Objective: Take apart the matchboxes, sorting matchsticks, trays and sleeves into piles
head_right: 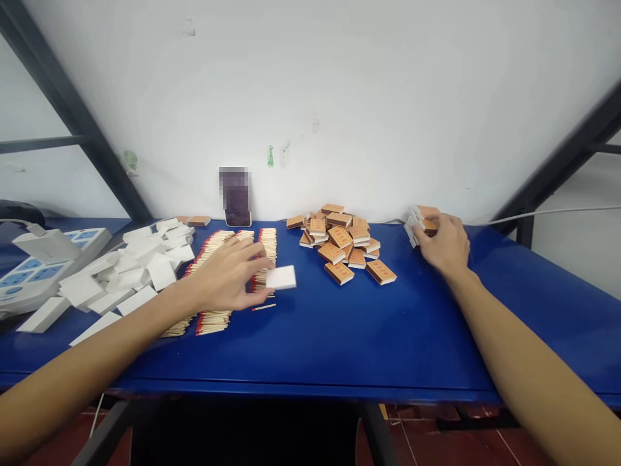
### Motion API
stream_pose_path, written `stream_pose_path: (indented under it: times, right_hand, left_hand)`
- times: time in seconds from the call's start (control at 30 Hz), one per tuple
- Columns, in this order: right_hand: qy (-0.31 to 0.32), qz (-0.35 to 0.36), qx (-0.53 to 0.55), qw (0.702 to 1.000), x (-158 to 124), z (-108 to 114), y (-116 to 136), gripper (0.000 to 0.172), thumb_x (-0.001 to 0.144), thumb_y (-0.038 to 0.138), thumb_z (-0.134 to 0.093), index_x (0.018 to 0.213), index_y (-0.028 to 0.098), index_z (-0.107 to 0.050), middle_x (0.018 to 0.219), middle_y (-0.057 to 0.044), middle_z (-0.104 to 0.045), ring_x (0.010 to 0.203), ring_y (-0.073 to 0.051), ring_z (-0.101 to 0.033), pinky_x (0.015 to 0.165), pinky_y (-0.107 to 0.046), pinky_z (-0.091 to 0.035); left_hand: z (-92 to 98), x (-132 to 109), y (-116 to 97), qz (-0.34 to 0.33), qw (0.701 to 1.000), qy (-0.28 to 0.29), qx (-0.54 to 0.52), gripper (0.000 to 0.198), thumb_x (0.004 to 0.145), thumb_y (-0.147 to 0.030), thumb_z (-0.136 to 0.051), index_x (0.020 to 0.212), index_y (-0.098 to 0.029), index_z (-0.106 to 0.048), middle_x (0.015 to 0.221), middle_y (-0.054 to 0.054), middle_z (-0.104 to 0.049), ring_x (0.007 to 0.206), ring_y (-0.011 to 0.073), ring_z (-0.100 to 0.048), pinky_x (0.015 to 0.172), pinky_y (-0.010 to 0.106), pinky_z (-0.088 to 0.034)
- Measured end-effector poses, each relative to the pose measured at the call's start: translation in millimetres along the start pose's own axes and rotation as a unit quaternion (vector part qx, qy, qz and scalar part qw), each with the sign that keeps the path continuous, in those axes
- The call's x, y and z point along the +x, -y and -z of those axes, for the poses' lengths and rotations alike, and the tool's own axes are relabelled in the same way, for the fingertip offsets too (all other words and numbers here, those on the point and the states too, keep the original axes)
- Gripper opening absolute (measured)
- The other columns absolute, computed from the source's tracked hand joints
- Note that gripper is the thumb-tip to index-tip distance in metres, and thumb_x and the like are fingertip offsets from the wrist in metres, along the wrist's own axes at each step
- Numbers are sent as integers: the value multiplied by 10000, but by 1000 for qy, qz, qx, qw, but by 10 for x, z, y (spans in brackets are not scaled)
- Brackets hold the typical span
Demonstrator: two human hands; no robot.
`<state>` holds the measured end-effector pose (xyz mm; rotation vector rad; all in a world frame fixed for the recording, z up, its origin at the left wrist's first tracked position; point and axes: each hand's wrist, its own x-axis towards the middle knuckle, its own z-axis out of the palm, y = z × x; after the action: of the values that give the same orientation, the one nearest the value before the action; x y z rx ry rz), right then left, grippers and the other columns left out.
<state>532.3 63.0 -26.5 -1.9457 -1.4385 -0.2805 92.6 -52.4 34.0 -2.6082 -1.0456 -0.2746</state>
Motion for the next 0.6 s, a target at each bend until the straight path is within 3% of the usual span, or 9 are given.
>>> stream_pose_path:
  times: [0.23, 0.4, 0.5, 0.6]
  right_hand:
    - [-8, 20, 20, 1000, 3, -35, -26, 449, 878, 415, -539, 1275, 219, -615, 1267, -158, -547, 1174, -290, -518, 990, -415, -408]
    - [-2, 42, 22, 999, -1, -35, -45, 471, 860, 387, -554, 1293, 224, -641, 1319, -156, -525, 1209, -286, -510, 1013, -399, -407]
    - [-5, 49, 21, 999, 8, -43, -70, 477, 856, 383, -553, 1293, 218, -650, 1307, -154, -538, 1195, -277, -517, 1023, -389, -399]
    - [-14, 51, 25, 998, 17, -62, -89, 471, 855, 372, -550, 1284, 210, -659, 1305, -153, -550, 1210, -271, -513, 1043, -385, -389]
  left_hand:
    - [-38, 588, -582, -129, 990, -38, 47, 398, 916, -479, -526, 1025, -133, -688, 1066, 152, -666, 991, 289, -594, 803, 403, -403]
    - [-224, 1096, -763, -142, 988, -18, 60, 379, 909, -417, -545, 1036, -96, -701, 1084, 186, -676, 1042, 321, -595, 812, 422, -407]
    - [-267, 1178, -795, -129, 990, -6, 49, 399, 904, -439, -553, 1044, -97, -702, 1076, 187, -681, 1059, 324, -595, 822, 421, -411]
    - [-173, 999, -776, -122, 992, -23, 35, 428, 912, -467, -514, 1041, -101, -696, 1092, 171, -675, 1055, 308, -593, 849, 410, -414]
